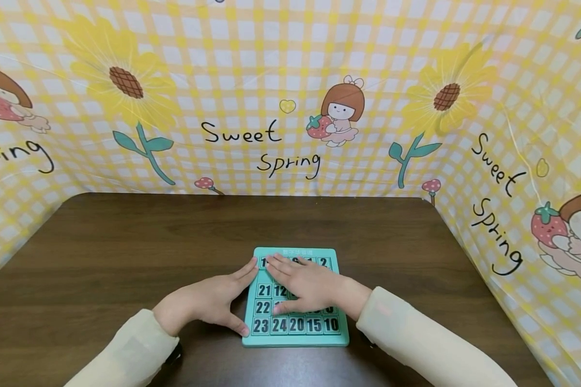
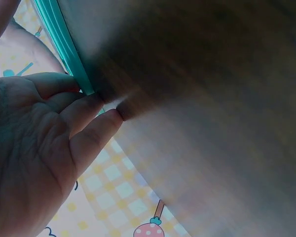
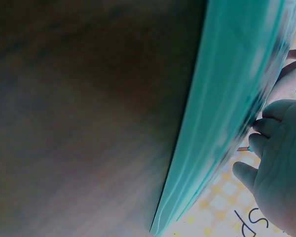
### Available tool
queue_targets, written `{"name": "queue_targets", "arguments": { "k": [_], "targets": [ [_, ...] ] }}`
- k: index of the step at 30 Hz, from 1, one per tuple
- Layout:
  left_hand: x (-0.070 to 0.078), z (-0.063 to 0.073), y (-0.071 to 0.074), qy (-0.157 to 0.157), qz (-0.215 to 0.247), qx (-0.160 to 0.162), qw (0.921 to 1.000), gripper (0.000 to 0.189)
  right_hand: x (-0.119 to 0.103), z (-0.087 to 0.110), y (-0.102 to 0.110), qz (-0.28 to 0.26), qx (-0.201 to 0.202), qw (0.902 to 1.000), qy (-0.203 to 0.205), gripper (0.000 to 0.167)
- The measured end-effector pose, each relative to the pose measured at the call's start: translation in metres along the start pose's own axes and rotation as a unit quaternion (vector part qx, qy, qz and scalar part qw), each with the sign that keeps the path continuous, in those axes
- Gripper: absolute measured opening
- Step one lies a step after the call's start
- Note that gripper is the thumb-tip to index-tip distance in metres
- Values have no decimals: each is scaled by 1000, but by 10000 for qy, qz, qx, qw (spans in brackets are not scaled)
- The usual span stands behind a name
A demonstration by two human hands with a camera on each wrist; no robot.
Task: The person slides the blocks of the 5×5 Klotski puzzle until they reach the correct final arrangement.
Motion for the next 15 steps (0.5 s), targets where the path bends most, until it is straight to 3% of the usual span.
{"name": "queue_targets", "arguments": {
  "k": [15],
  "targets": [
    [-1,0,0,70,69,-2,10000,124,-20,9,-6,26,-137,9996,255,90]
  ]
}}
Point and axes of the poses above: each hand's wrist, its own z-axis away from the middle knuckle, its own y-axis out of the back of the hand, x = y × z, the point moved 2 cm from there along -z, towards the middle knuckle, and after that the axes turned 14 degrees about y, right-handed, at the moved point
